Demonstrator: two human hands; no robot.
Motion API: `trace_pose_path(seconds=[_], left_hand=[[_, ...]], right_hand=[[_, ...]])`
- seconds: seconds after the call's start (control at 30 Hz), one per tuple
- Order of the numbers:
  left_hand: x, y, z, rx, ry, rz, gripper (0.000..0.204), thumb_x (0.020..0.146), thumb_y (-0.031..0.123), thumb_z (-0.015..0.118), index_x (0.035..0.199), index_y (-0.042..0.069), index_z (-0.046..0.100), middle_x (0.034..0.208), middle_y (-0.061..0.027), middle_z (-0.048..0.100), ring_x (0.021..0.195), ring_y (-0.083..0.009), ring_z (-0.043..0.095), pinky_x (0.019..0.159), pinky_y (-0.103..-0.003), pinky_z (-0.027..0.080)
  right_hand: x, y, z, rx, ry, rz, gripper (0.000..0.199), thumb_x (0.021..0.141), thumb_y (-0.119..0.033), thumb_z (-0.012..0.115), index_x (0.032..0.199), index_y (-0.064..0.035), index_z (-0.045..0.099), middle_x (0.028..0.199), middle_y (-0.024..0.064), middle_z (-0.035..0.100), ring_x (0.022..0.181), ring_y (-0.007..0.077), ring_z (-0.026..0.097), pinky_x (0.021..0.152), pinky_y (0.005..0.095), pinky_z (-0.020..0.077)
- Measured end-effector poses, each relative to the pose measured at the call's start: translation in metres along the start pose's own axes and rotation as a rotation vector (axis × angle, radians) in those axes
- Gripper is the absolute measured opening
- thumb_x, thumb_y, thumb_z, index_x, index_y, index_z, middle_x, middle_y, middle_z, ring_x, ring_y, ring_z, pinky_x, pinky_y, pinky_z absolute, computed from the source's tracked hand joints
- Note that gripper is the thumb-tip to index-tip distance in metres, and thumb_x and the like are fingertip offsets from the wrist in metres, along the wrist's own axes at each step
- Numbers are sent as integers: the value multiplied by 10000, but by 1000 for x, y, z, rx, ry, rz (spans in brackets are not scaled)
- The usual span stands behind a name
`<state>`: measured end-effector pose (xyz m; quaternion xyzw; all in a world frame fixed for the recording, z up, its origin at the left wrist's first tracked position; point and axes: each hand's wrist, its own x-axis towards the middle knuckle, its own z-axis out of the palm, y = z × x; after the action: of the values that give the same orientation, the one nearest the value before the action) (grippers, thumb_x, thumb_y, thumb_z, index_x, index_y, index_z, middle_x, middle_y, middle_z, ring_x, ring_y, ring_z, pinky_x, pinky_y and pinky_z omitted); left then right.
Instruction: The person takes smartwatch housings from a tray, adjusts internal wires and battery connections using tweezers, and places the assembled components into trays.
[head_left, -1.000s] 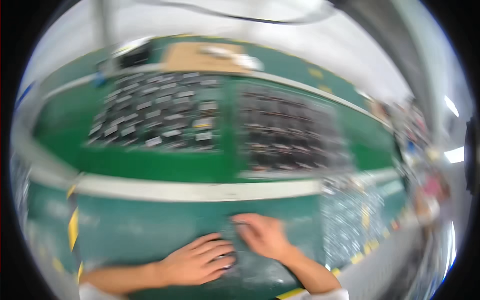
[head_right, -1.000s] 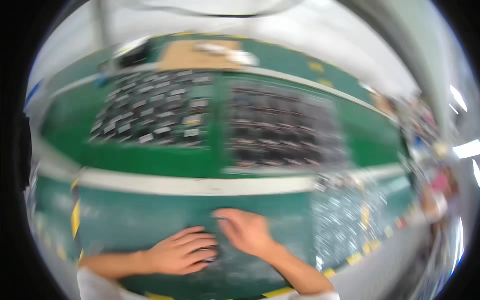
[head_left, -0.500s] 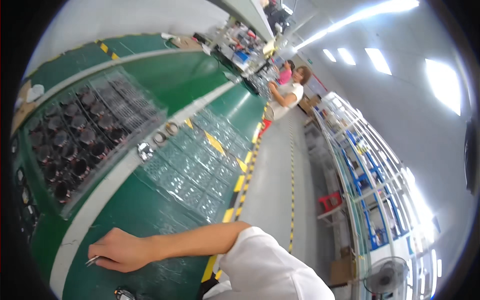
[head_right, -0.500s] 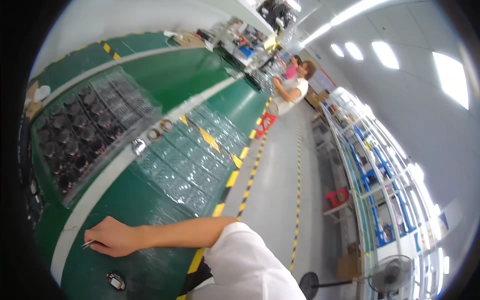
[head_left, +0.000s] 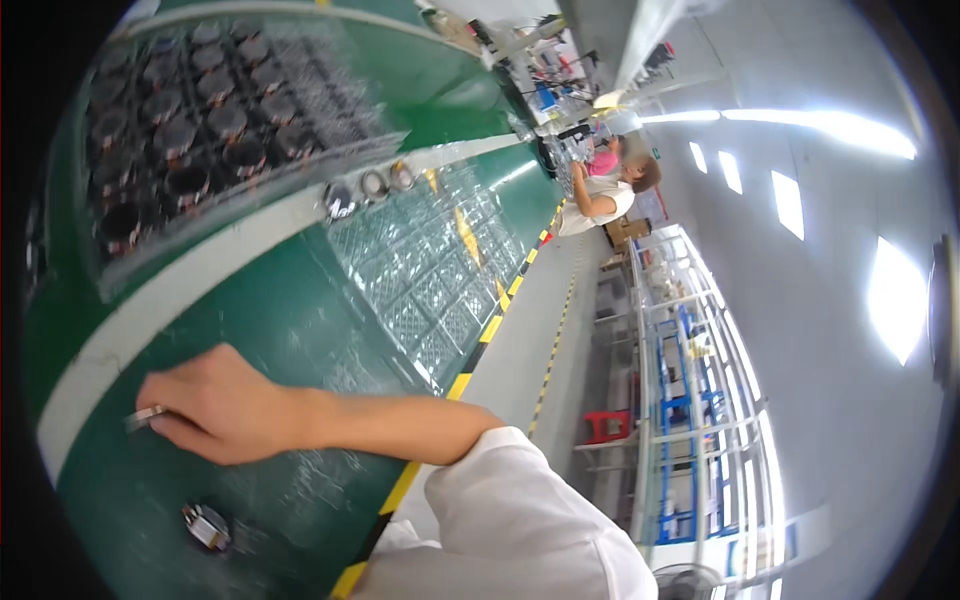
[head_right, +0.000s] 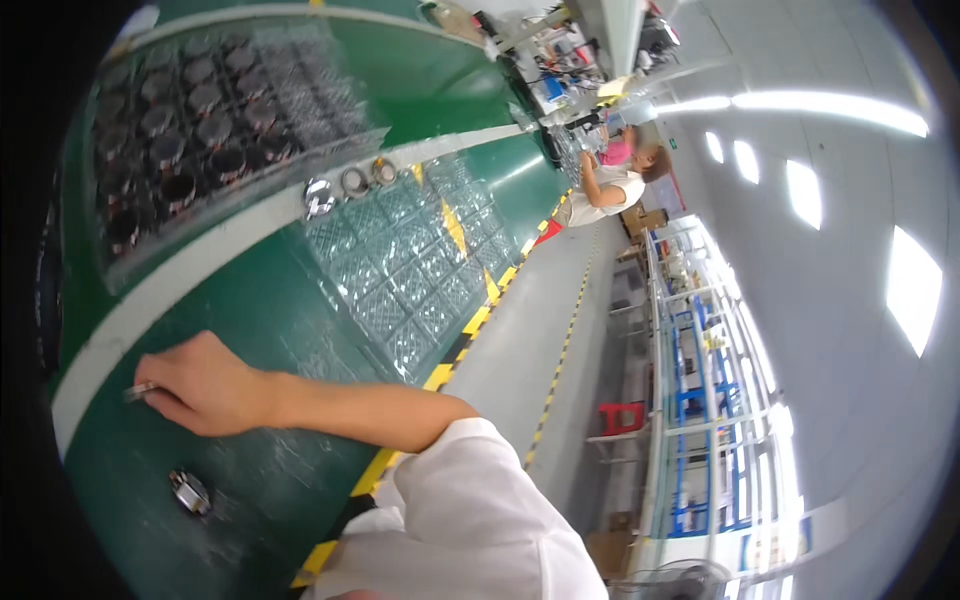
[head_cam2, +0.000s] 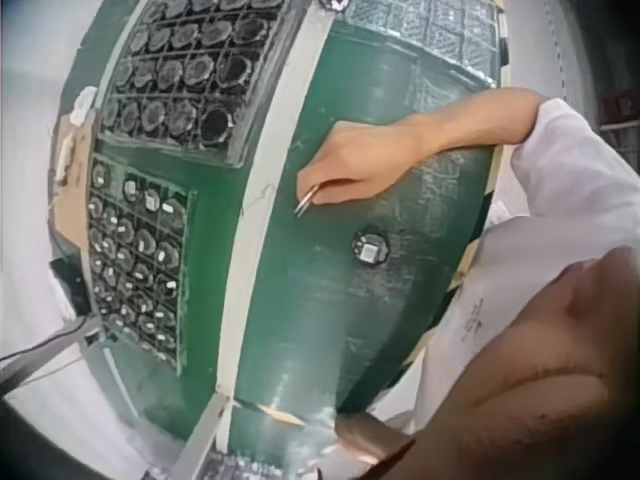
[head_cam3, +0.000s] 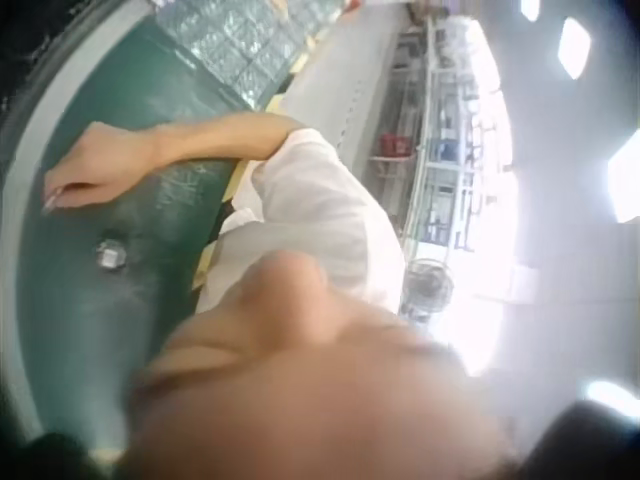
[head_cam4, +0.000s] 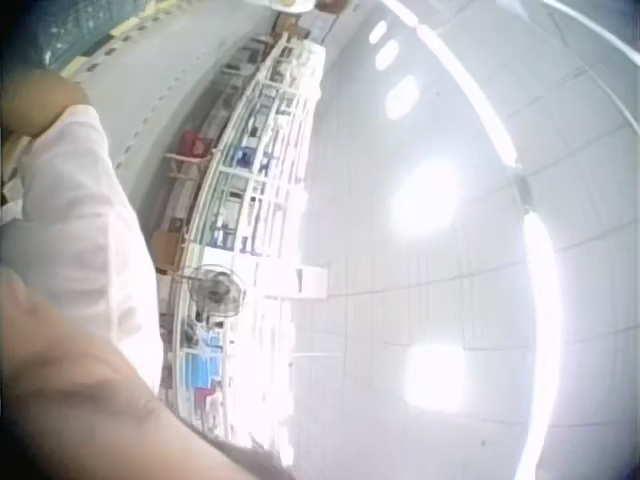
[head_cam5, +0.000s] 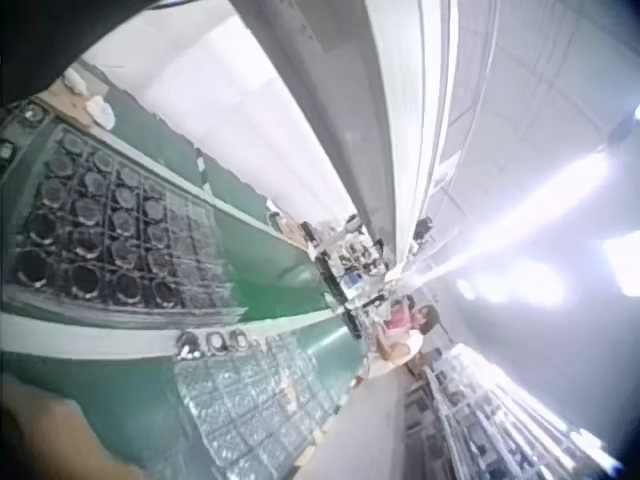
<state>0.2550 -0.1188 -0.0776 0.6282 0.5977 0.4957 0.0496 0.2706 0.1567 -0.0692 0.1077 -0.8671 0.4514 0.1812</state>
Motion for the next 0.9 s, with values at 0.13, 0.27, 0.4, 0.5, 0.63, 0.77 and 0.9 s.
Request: trace_pose_path(seconds=[0.13,0.27,0.4,0.5,0.63,0.77,0.9], left_hand=[[-23,23,19,-105,98,-70,350,906,145,713,1218,33,599,1308,-187,625,1244,-403,568,1068,-549,449],[-21,131,53,-374,210,-316,345,910,148,709,1217,33,600,1304,-182,627,1238,-396,571,1063,-541,451],[-2,201,45,-315,309,-502,340,913,151,706,1215,34,602,1300,-178,630,1232,-389,575,1058,-533,453],[-8,184,58,-221,455,-497,337,915,153,704,1214,34,603,1297,-175,631,1227,-384,577,1055,-528,455],[-13,186,51,-97,528,-518,332,918,155,701,1212,34,605,1294,-170,634,1221,-378,580,1050,-520,457],[-11,182,43,8,595,-487,327,922,158,698,1210,34,607,1290,-166,636,1214,-371,583,1045,-512,459],[-33,173,31,40,628,-405,322,925,161,695,1208,34,608,1286,-161,638,1208,-365,586,1041,-504,462]], right_hand=[[-2,10,7,-36,-41,44,118,887,-71,674,997,-66,634,780,125,638,714,356,654,592,455,485],[7,32,28,-133,95,-22,118,784,-88,696,783,-50,585,724,169,592,666,405,611,590,504,459],[-1,13,-6,-39,-54,78,96,829,-6,686,915,-19,648,740,156,643,649,372,648,574,434,492],[-5,8,5,-47,-91,86,118,917,-19,678,1035,-26,682,731,93,641,547,201,603,543,307,460],[-1,1,-6,-63,-174,159,149,946,-3,659,1091,-18,690,740,69,652,592,124,602,573,257,463],[1,3,3,-37,-166,149,159,958,-2,654,1112,-11,692,722,46,644,596,91,582,568,232,447],[4,2,1,-79,-176,180,144,974,-4,641,1111,-13,682,726,38,652,619,65,585,577,220,447]])
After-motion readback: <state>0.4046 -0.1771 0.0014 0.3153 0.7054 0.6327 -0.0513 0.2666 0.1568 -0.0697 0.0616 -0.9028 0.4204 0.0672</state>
